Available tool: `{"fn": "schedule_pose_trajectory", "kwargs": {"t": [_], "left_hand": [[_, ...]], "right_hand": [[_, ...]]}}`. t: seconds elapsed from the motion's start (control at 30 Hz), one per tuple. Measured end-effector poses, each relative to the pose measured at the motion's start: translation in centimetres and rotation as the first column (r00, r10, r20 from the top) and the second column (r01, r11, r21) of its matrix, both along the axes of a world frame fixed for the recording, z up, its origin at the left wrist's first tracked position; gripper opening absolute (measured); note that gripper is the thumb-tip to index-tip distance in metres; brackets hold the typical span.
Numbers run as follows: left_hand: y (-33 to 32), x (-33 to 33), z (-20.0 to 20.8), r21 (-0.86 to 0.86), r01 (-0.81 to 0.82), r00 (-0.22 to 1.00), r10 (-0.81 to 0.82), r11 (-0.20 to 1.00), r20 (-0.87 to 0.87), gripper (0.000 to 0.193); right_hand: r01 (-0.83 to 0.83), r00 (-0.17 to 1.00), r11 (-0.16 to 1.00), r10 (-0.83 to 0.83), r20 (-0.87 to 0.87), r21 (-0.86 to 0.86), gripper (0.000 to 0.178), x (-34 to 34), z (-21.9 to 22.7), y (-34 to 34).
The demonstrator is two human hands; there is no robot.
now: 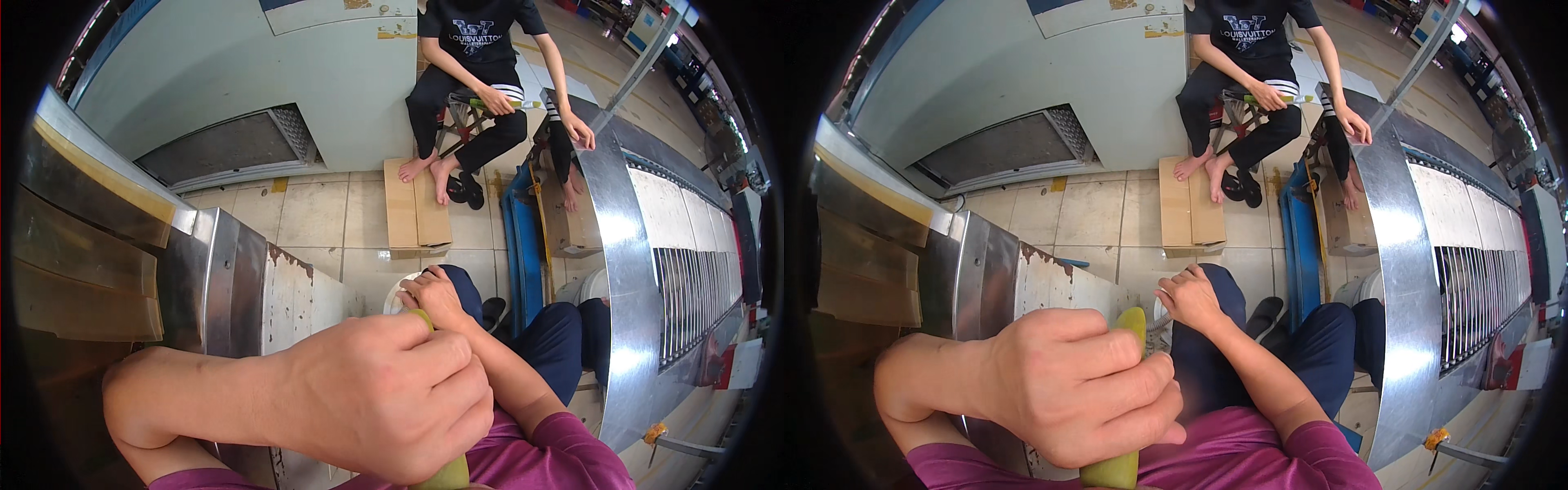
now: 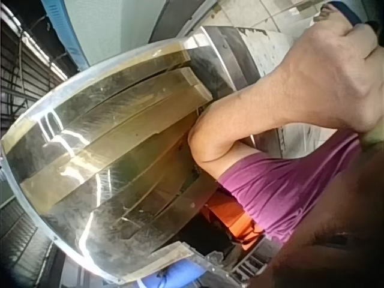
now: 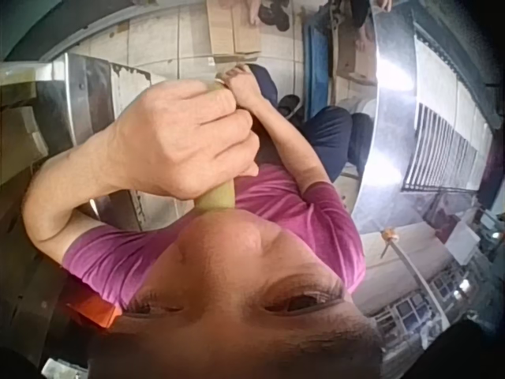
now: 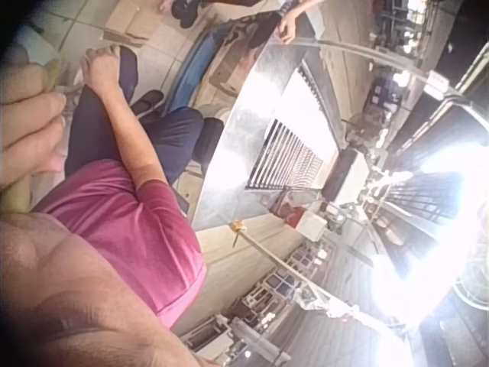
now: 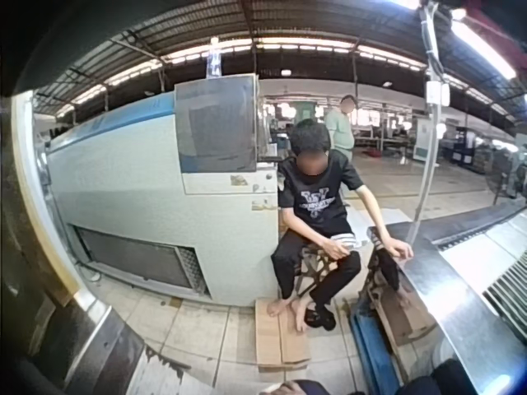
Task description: Polishing a brown leather boot using a yellow sponge applicator.
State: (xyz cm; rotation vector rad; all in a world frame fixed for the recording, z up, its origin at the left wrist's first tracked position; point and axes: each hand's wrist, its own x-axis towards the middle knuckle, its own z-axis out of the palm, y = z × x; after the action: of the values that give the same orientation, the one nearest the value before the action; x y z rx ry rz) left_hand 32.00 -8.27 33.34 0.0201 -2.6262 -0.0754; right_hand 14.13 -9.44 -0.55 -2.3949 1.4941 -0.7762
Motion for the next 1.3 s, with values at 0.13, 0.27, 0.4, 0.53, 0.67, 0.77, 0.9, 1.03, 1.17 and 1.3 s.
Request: {"fn": "schedule_pose_trajectory", "kwargs": {"t": [0.13,0.27,0.4,0.53,0.67,0.77,0.9,1.03,1.17,1.3], "left_hand": [[0.1,-0.2,-0.6,-0.099,-0.013,0.997,0.005,0.995,-0.071,0.026],[0.0,0.1,-0.1,0.065,0.012,0.999,-0.015,0.998,0.043,0.026],[-0.1,0.1,-0.2,-0.063,-0.009,0.999,0.006,0.998,-0.05,0.027],[-0.3,0.2,-0.1,0.039,0.033,0.999,-0.034,0.999,0.029,0.027],[-0.3,0.2,-0.6,-0.134,0.019,0.999,-0.025,0.991,-0.043,0.027],[-0.2,0.7,-0.6,-0.042,0.008,1.0,-0.008,0.999,-0.015,0.025],[-0.2,0.7,-1.0,-0.059,-0.016,0.998,0.013,0.998,-0.054,0.024],[-0.2,0.7,-0.6,-0.081,-0.022,0.998,0.018,0.996,-0.052,0.023],[-0.4,0.7,-0.9,-0.105,-0.011,0.999,0.006,0.994,-0.048,0.021],[-0.8,0.2,-0.4,-0.209,0.002,0.995,-0.023,0.978,-0.095,0.016]], "right_hand": [[-0.002,1.0,1.0,0.002,-0.016,-0.004,0.02,-0.1,0.2,0.0],[-0.005,1.0,1.0,0.005,-0.002,0.019,0.02,0.2,0.2,0.2],[-0.005,1.0,1.0,0.005,-0.001,-0.004,0.02,0.1,0.3,0.2],[0.003,1.0,1.0,-0.003,0.006,-0.001,0.02,0.3,0.3,0.3],[0.01,1.0,1.0,-0.01,0.021,-0.006,0.02,0.1,0.0,0.2],[0.006,1.0,1.0,-0.006,0.01,-0.014,0.02,0.1,-0.2,0.2],[-0.001,1.0,1.0,0.001,0.011,-0.004,0.02,0.2,-0.2,0.1],[-0.068,0.997,0.993,0.063,-0.053,-0.097,0.019,-0.2,-1.6,0.0],[-0.004,1.0,1.0,0.003,-0.017,-0.03,0.019,0.2,-1.8,-0.1],[-0.023,1.0,1.0,0.024,0.018,-0.021,0.02,-0.1,-2.7,-0.5]]}}
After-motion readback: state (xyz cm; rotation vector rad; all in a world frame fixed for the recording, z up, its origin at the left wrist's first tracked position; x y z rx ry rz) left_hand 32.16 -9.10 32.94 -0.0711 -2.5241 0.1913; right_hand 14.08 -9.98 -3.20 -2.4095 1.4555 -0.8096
